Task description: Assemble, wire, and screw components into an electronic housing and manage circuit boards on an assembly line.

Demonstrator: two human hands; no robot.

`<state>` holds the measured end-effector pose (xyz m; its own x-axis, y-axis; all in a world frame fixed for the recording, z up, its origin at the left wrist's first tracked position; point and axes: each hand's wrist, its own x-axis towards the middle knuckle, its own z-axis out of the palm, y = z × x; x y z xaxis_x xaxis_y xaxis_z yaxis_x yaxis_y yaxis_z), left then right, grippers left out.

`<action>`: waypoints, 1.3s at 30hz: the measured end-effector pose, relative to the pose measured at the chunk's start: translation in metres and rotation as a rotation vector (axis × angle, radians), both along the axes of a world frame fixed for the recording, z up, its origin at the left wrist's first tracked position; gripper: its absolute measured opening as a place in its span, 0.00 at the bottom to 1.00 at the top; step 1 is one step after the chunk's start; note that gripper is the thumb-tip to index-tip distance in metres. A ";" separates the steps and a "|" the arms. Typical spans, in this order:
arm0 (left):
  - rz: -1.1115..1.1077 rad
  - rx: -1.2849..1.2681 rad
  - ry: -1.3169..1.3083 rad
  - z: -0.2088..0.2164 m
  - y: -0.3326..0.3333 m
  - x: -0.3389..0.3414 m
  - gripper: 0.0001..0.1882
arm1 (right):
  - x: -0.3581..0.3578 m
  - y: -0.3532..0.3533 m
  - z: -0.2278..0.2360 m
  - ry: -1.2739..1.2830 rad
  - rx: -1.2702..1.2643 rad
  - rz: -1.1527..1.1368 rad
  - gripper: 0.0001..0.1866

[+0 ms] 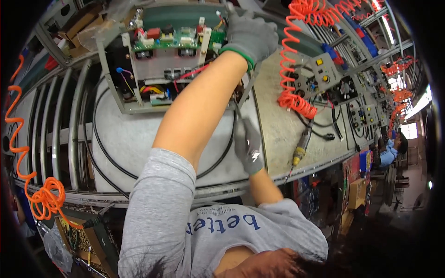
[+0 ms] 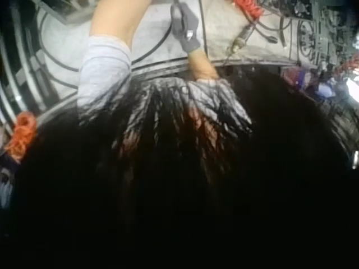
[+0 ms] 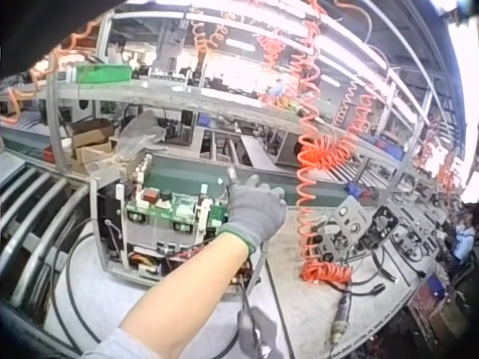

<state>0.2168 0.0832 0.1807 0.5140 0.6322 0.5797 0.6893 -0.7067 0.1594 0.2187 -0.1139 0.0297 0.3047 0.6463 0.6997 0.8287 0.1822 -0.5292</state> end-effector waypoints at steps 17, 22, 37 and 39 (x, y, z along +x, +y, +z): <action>0.040 0.019 -0.006 -0.016 0.024 0.009 0.19 | -0.010 0.004 -0.005 0.400 -0.310 0.071 0.09; 0.012 -0.042 -0.026 -0.013 0.017 0.005 0.18 | -0.011 0.006 -0.021 0.296 -0.147 0.106 0.07; -0.088 0.225 -0.104 -0.047 -0.071 -0.039 0.15 | 0.044 -0.105 -0.019 -0.270 -0.309 0.215 0.09; -0.113 0.326 -0.141 -0.043 -0.090 -0.053 0.17 | 0.053 -0.109 -0.025 -0.301 -0.430 0.272 0.12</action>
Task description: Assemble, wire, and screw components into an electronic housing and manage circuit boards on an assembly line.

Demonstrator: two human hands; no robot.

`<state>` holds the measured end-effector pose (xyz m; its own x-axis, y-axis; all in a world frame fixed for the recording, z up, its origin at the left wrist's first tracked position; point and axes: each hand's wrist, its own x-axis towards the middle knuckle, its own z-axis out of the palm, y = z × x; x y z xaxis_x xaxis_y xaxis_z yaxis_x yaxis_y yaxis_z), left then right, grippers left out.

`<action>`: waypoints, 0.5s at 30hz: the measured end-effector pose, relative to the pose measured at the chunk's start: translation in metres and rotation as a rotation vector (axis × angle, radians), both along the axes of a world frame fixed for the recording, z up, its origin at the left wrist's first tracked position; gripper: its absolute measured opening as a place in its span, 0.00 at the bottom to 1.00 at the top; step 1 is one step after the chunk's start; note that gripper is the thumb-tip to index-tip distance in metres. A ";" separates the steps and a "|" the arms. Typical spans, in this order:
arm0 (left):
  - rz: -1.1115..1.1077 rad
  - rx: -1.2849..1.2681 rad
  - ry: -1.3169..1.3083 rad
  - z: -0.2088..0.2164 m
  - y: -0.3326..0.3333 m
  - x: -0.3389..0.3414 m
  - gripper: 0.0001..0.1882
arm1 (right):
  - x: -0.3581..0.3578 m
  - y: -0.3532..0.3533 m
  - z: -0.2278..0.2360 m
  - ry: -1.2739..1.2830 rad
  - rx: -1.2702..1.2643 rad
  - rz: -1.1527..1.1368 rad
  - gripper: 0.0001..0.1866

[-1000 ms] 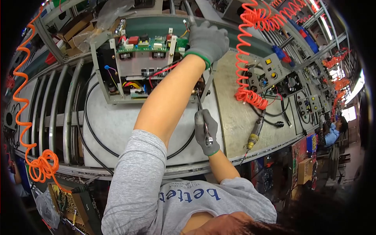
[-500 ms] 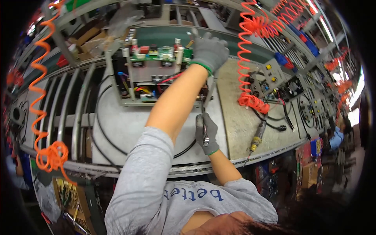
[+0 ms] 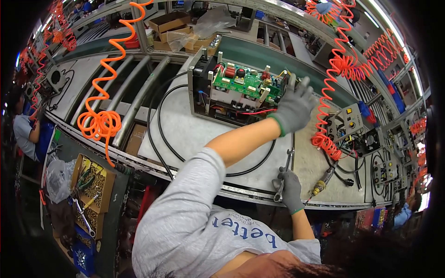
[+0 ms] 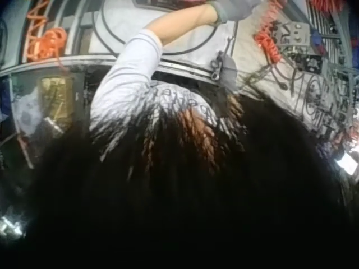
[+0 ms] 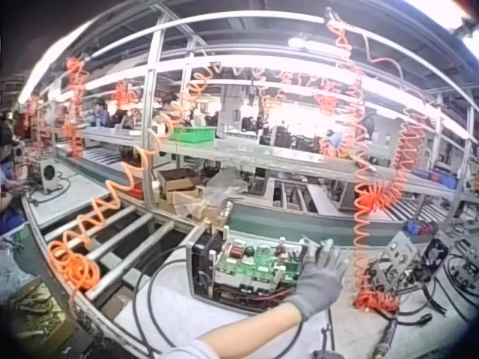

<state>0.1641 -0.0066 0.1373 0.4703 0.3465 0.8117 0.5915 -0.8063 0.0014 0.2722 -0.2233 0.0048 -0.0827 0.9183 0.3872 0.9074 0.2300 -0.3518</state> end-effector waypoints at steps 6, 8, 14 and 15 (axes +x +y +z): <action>-0.326 -0.210 0.004 -0.051 -0.121 -0.153 0.24 | 0.005 0.006 -0.002 -0.103 -0.175 0.125 0.17; -0.130 -0.377 0.058 -0.088 -0.152 -0.217 0.27 | 0.002 0.008 -0.001 -0.155 -0.168 0.131 0.17; 0.320 -0.692 0.379 -0.127 -0.210 -0.302 0.40 | -0.016 0.021 -0.005 -0.211 -0.131 0.161 0.15; 0.302 -0.668 0.441 -0.130 -0.210 -0.307 0.42 | -0.019 0.025 -0.004 -0.228 -0.106 0.186 0.15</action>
<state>-0.1434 -0.2170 0.0072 0.5056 0.8485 0.1566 0.8392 -0.5257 0.1391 0.2527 -0.1988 0.0007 -0.3269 0.9135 0.2423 0.9114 0.3726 -0.1748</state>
